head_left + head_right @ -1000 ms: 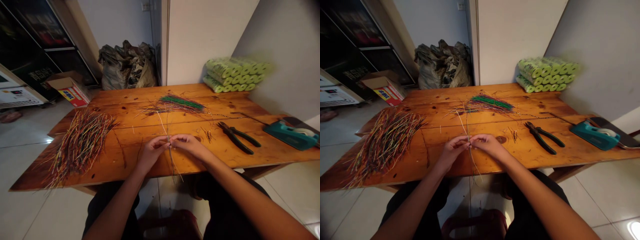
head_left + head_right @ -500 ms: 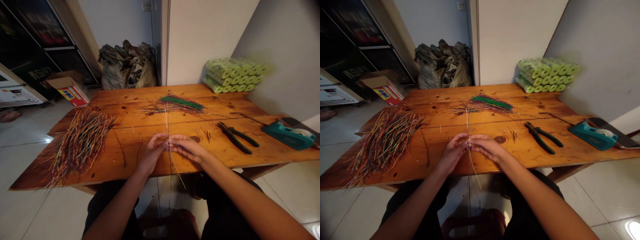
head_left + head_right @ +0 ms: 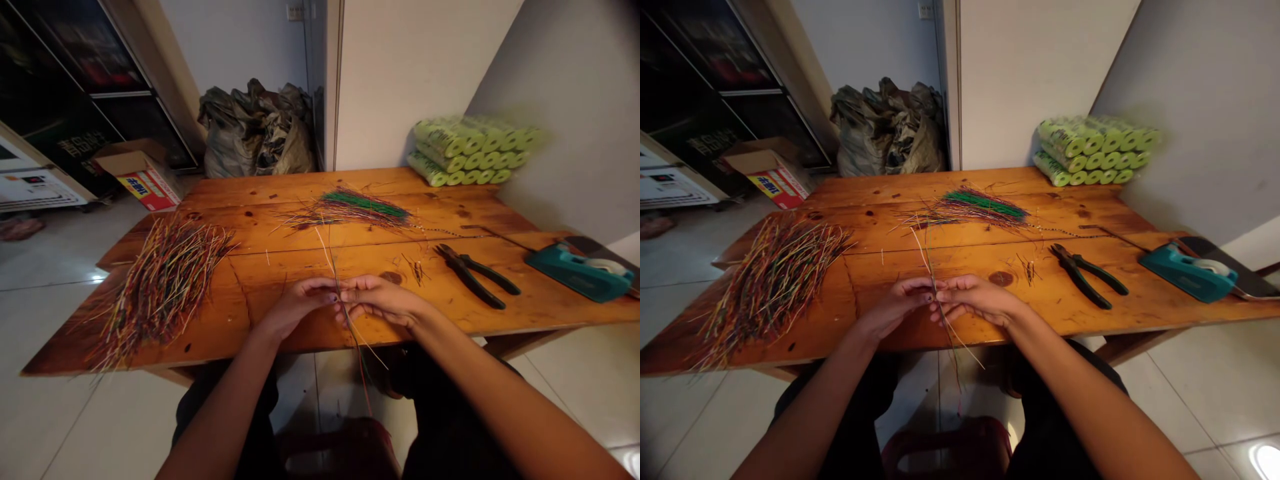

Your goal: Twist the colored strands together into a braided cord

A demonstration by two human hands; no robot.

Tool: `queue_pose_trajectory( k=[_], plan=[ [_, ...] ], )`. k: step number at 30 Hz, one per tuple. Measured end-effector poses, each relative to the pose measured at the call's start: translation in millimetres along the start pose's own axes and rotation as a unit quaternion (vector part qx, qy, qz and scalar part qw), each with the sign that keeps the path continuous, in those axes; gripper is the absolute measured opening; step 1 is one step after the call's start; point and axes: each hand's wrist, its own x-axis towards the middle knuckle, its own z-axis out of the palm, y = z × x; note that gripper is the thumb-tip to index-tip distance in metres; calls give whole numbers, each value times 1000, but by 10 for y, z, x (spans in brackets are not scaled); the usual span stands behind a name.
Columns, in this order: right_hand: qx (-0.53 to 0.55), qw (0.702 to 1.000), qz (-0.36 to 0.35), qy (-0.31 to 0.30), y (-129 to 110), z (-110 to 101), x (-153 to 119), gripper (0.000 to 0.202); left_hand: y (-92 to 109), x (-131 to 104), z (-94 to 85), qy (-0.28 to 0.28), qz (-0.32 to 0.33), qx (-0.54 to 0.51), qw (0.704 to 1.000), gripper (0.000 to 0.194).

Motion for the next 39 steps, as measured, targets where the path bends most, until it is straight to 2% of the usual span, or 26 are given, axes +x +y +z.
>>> queue_pose_trajectory(
  k=[5, 11, 15, 19, 23, 26, 30, 34, 36, 39],
  plan=[
    [18, 1000, 18, 16, 0, 49, 15, 11, -14, 4, 25, 29, 29, -14, 999, 11],
    [47, 995, -9, 88, 15, 37, 53, 11, -71, 30, 156, 147, 109, 0, 983, 13],
    [68, 989, -26, 128, 32, 65, 91, 15, -115, 65, 248, 210, 132, 19, 969, 14],
    [35, 983, -58, 171, 55, 112, 151, 19, -172, 102, 230, 259, 162, 72, 950, 15],
    [-43, 978, -81, 189, 56, 133, 215, 19, -111, 96, 119, 247, 206, 187, 928, 5],
    [-85, 976, -91, 180, 31, 135, 234, 17, 4, 49, 37, 218, 239, 311, 894, 11],
    [-141, 963, -95, 207, 23, 138, 253, 12, 93, -1, -51, 207, 254, 464, 823, 16],
    [-250, 919, -99, 289, 53, 160, 282, 6, 77, 8, -115, 213, 303, 559, 742, 12],
    [-319, 889, -112, 310, 52, 183, 277, 9, 50, 22, -127, 212, 312, 571, 729, 9],
    [-390, 850, -143, 325, 24, 214, 250, 11, 9, 40, -117, 216, 296, 544, 754, 9]
  ],
)
